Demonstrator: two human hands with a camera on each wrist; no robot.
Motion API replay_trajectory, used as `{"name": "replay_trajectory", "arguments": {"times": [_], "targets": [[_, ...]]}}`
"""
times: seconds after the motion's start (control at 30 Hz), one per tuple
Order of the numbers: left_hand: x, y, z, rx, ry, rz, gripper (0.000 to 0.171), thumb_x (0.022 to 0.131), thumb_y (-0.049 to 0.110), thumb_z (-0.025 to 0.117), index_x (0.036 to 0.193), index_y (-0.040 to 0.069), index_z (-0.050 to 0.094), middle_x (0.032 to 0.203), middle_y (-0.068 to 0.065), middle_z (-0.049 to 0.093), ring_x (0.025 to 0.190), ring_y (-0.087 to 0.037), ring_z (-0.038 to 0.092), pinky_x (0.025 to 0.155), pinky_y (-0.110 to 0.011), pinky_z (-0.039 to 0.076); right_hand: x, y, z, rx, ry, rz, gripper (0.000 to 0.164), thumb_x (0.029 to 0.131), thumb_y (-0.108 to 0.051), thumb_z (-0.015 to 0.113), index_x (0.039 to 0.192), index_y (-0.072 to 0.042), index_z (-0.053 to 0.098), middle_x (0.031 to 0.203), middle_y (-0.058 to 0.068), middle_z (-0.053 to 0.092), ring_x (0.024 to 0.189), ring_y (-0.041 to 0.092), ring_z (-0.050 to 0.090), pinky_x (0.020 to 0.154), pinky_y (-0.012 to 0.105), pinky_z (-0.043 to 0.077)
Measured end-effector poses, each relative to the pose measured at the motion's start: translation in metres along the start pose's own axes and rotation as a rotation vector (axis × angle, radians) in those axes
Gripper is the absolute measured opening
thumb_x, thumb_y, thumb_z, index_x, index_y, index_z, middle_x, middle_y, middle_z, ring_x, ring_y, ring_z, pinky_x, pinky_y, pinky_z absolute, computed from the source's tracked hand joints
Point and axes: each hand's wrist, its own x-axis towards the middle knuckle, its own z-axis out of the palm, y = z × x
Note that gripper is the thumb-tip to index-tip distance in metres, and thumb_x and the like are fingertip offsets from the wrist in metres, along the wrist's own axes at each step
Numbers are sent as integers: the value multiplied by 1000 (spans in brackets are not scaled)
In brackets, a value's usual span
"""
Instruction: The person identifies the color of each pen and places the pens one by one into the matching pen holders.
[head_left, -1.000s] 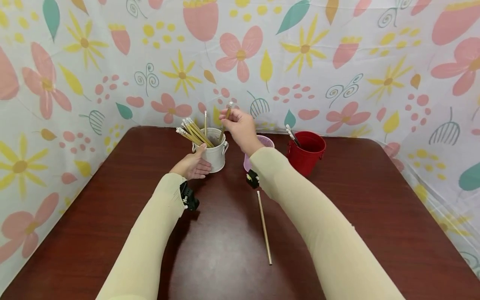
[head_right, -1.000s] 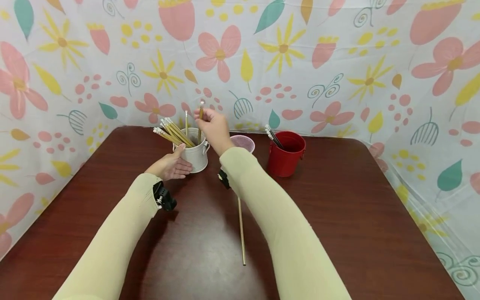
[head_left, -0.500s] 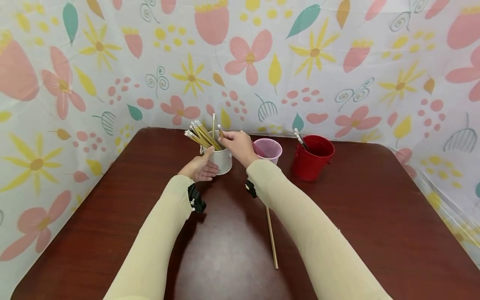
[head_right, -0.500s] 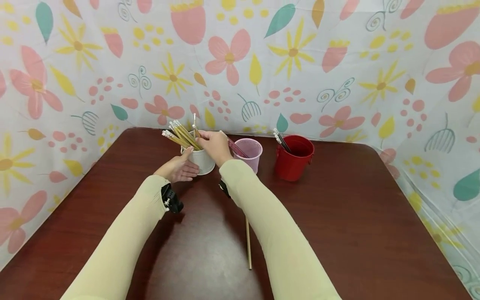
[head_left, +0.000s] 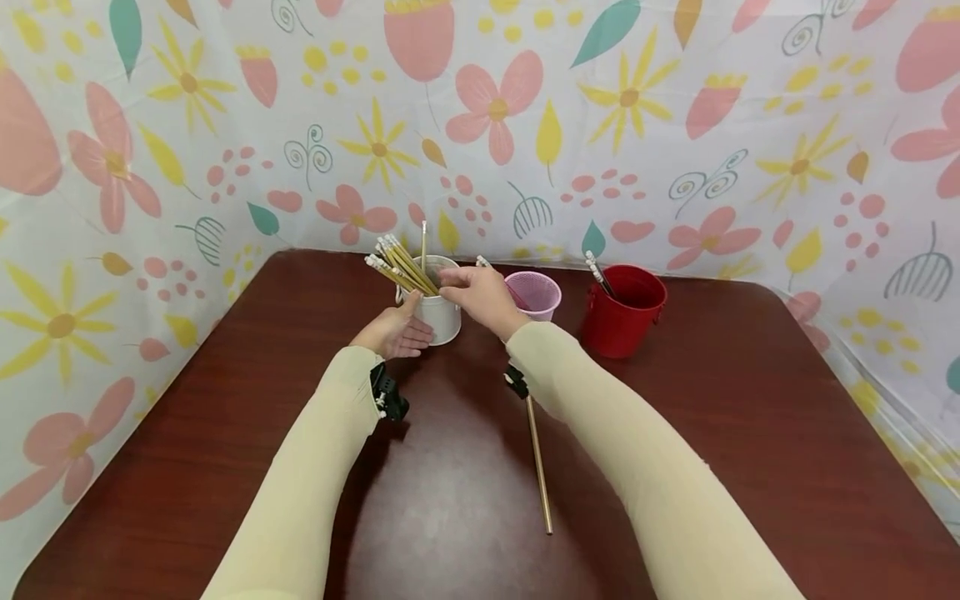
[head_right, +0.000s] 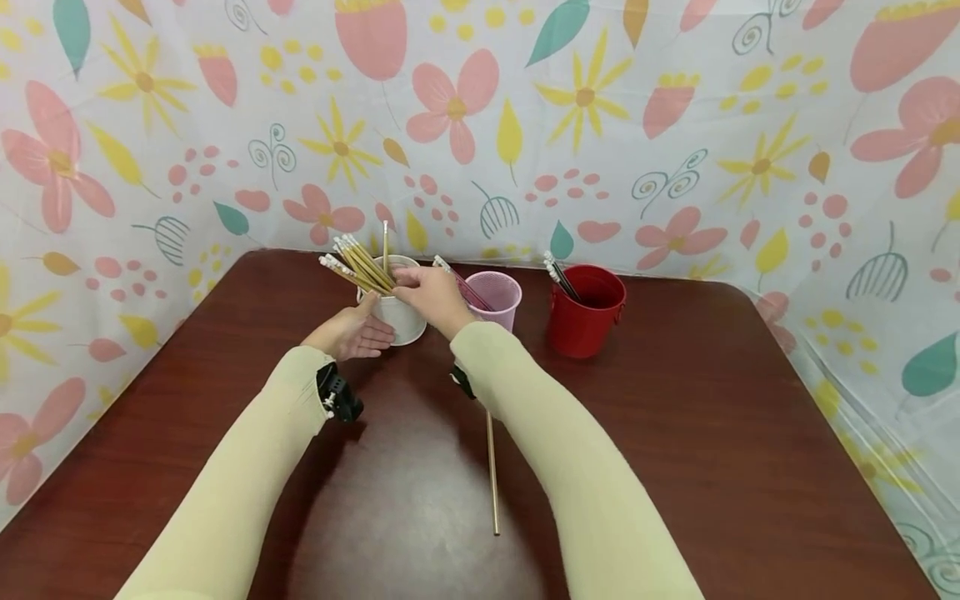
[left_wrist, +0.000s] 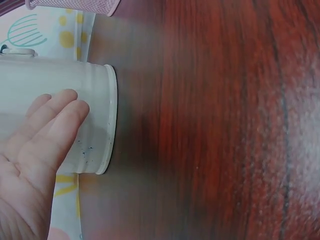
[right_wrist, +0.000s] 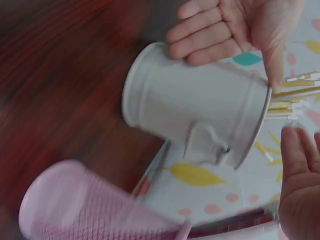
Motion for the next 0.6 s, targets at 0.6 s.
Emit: {"name": "replay_trajectory", "arguments": {"times": [0.6], "targets": [[-1, 2, 3, -16, -26, -2, 87, 101, 59, 17, 139, -17, 37, 142, -33, 42, 133, -41, 42, 111, -46, 35, -99, 84, -24, -357, -542, 526, 31, 89, -25, 68, 68, -2, 65, 57, 6, 59, 46, 12, 55, 48, 25, 52]]}}
